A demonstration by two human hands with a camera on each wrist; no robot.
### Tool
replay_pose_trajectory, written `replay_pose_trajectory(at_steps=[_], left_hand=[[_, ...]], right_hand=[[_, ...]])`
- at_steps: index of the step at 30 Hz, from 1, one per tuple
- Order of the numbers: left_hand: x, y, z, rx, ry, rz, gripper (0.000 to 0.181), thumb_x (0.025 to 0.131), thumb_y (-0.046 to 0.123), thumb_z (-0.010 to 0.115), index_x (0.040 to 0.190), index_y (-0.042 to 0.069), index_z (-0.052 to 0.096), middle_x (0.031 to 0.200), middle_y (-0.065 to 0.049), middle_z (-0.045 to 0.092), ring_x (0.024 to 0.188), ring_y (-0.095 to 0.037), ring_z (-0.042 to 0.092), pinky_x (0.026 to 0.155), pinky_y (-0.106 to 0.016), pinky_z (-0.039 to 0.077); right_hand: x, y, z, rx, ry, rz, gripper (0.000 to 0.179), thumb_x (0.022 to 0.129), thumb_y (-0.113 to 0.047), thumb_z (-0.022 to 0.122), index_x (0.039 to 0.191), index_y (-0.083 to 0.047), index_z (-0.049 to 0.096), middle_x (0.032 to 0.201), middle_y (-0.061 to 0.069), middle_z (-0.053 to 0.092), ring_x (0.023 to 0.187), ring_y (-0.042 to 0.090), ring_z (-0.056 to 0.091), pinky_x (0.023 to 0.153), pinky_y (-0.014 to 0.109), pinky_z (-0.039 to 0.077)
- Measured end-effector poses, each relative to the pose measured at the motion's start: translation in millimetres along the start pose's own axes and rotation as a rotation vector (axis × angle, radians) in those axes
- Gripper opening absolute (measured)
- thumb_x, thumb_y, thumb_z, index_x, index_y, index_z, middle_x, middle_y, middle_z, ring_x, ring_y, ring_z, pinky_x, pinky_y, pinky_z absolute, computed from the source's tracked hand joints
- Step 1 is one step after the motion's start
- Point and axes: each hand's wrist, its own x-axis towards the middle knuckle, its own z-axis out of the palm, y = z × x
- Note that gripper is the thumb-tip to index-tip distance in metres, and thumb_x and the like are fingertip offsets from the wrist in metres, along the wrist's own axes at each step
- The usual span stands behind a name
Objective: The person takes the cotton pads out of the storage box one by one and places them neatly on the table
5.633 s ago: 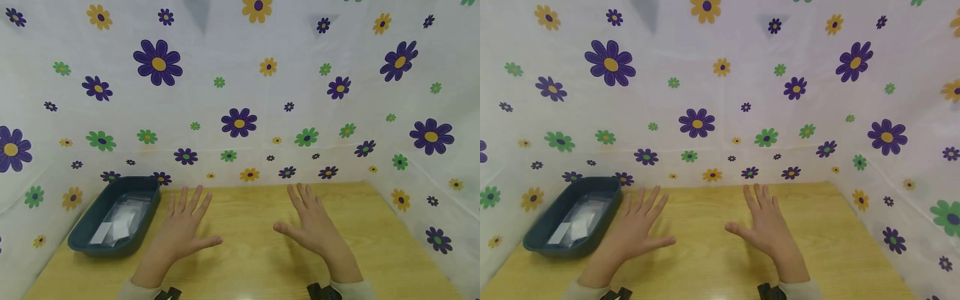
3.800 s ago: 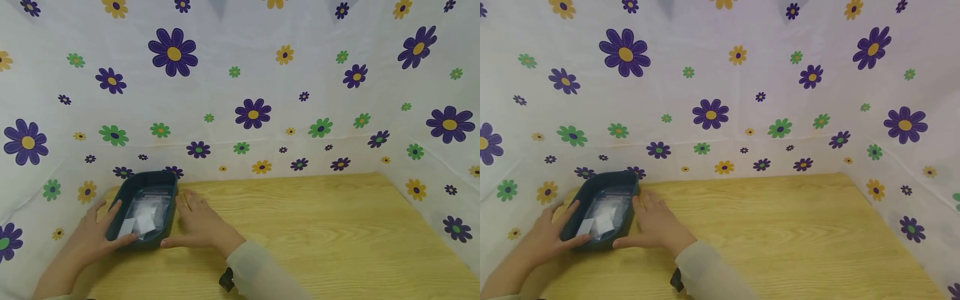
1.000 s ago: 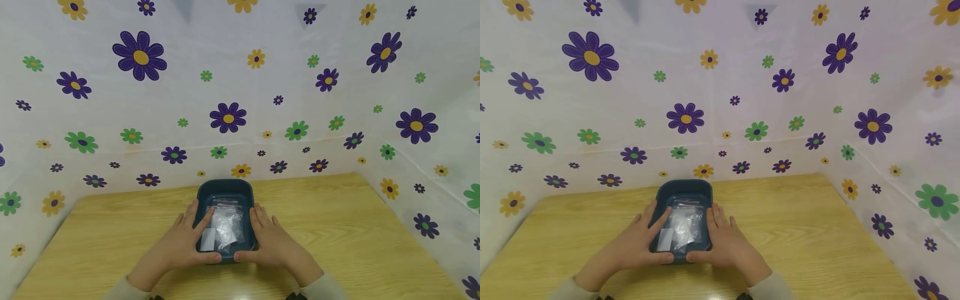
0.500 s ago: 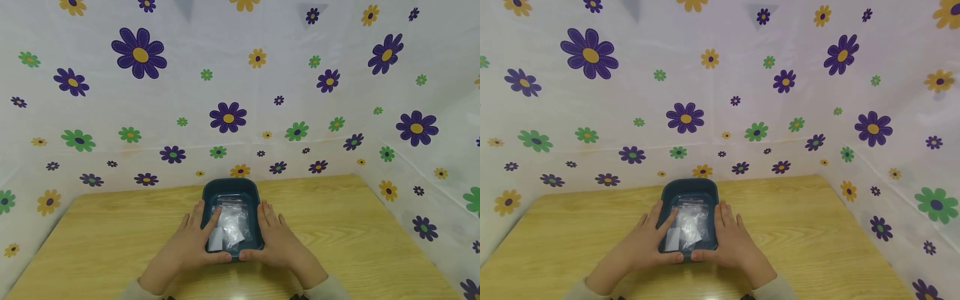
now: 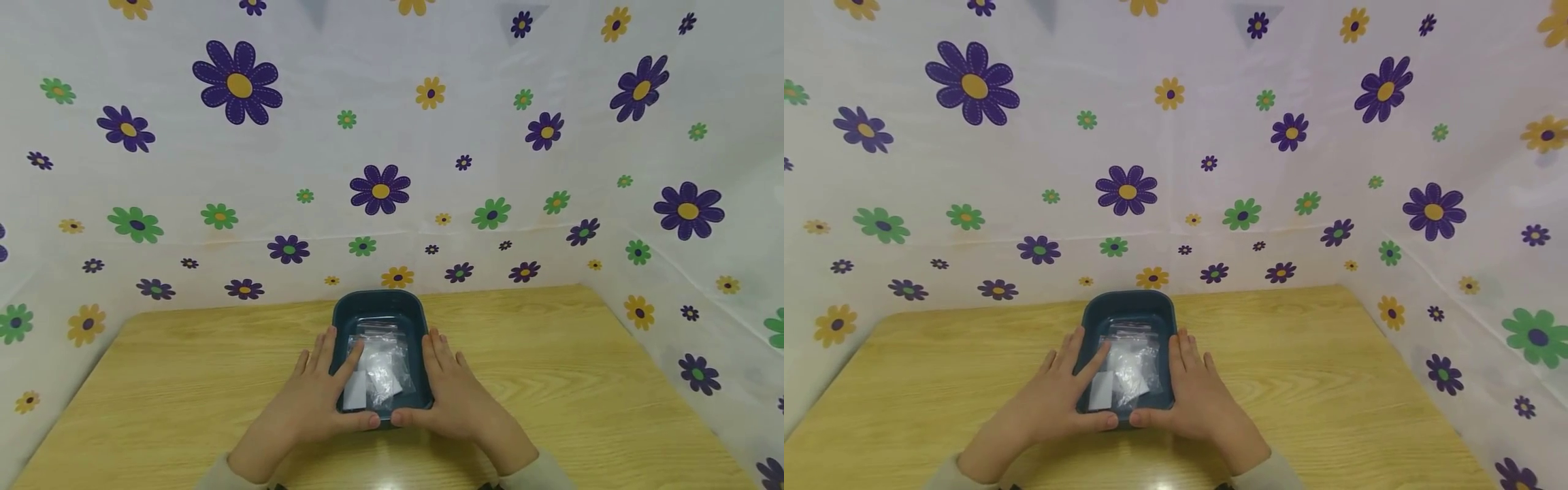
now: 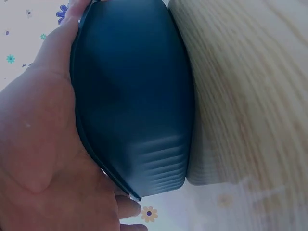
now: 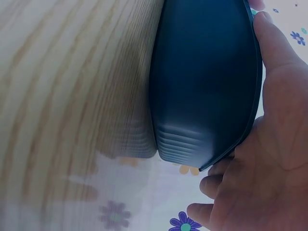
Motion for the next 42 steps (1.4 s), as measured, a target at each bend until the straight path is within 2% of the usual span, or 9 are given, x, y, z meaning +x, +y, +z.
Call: replay_pose_trajectory(at_steps=[10,15,18,22,28,37,42], left_hand=[[-0.9,0.0,-6.6,0.016,-0.014,-0.010,0.120,0.067,0.093,0.053,0.159,0.021,0.027,0.164,-0.027,0.006,0.150,-0.048,0.009,0.119,-0.065,0.014],[-0.4,0.2,-5.6,0.000,-0.030,-0.008,0.117,0.068,0.093,0.051,0.159,0.024,0.027,0.165,-0.027,-0.001,0.150,-0.050,0.003,0.118,-0.067,0.013],[1.1,-1.0,-3.6,0.010,-0.018,0.003,0.114,0.071,0.092,0.050,0.160,0.026,0.026,0.165,-0.026,-0.004,0.150,-0.050,0.001,0.117,-0.068,0.012],[2.3,-2.7,-4.1,0.018,-0.008,0.007,0.113,0.071,0.091,0.051,0.160,0.026,0.025,0.165,-0.026,-0.004,0.150,-0.049,0.001,0.117,-0.068,0.012],[0.3,0.0,-4.0,0.024,-0.044,0.003,0.113,0.071,0.091,0.052,0.160,0.026,0.025,0.164,-0.027,-0.002,0.150,-0.050,0.003,0.117,-0.068,0.013],[-0.6,-0.3,-1.8,-0.015,-0.049,-0.011,0.113,0.070,0.091,0.054,0.159,0.027,0.026,0.165,-0.026,-0.003,0.151,-0.049,0.003,0.117,-0.067,0.012],[0.9,-1.5,-1.5,-0.023,-0.031,-0.006,0.121,0.068,0.091,0.055,0.161,0.021,0.022,0.165,-0.025,0.000,0.151,-0.049,0.003,0.117,-0.069,0.010]], right_hand=[[-0.9,-0.2,0.3,0.000,-0.026,-0.008,0.129,0.074,-0.083,0.060,0.159,-0.001,0.009,0.167,0.019,0.002,0.154,0.035,0.003,0.120,0.059,0.017],[-1.8,-1.6,-0.9,-0.010,-0.025,-0.011,0.129,0.074,-0.084,0.059,0.159,-0.001,0.010,0.167,0.019,0.002,0.154,0.035,0.004,0.120,0.059,0.017],[-0.1,-2.0,-2.6,-0.029,-0.018,-0.014,0.128,0.075,-0.084,0.059,0.159,-0.001,0.010,0.167,0.019,0.003,0.154,0.035,0.004,0.121,0.058,0.017],[3.2,-2.8,-5.0,-0.041,-0.017,-0.019,0.128,0.075,-0.083,0.060,0.159,-0.001,0.009,0.167,0.018,0.001,0.154,0.035,0.004,0.121,0.058,0.015],[0.8,-1.8,-1.7,-0.027,-0.043,-0.005,0.128,0.075,-0.083,0.060,0.160,-0.002,0.008,0.167,0.017,0.000,0.154,0.035,0.004,0.121,0.057,0.016],[0.2,1.6,0.5,-0.019,-0.039,-0.023,0.129,0.074,-0.085,0.058,0.159,-0.002,0.008,0.167,0.016,0.000,0.154,0.033,0.001,0.121,0.058,0.016],[0.5,1.3,-0.4,-0.018,-0.034,-0.024,0.130,0.073,-0.085,0.058,0.159,-0.001,0.009,0.167,0.016,0.001,0.154,0.033,0.003,0.120,0.058,0.017]])
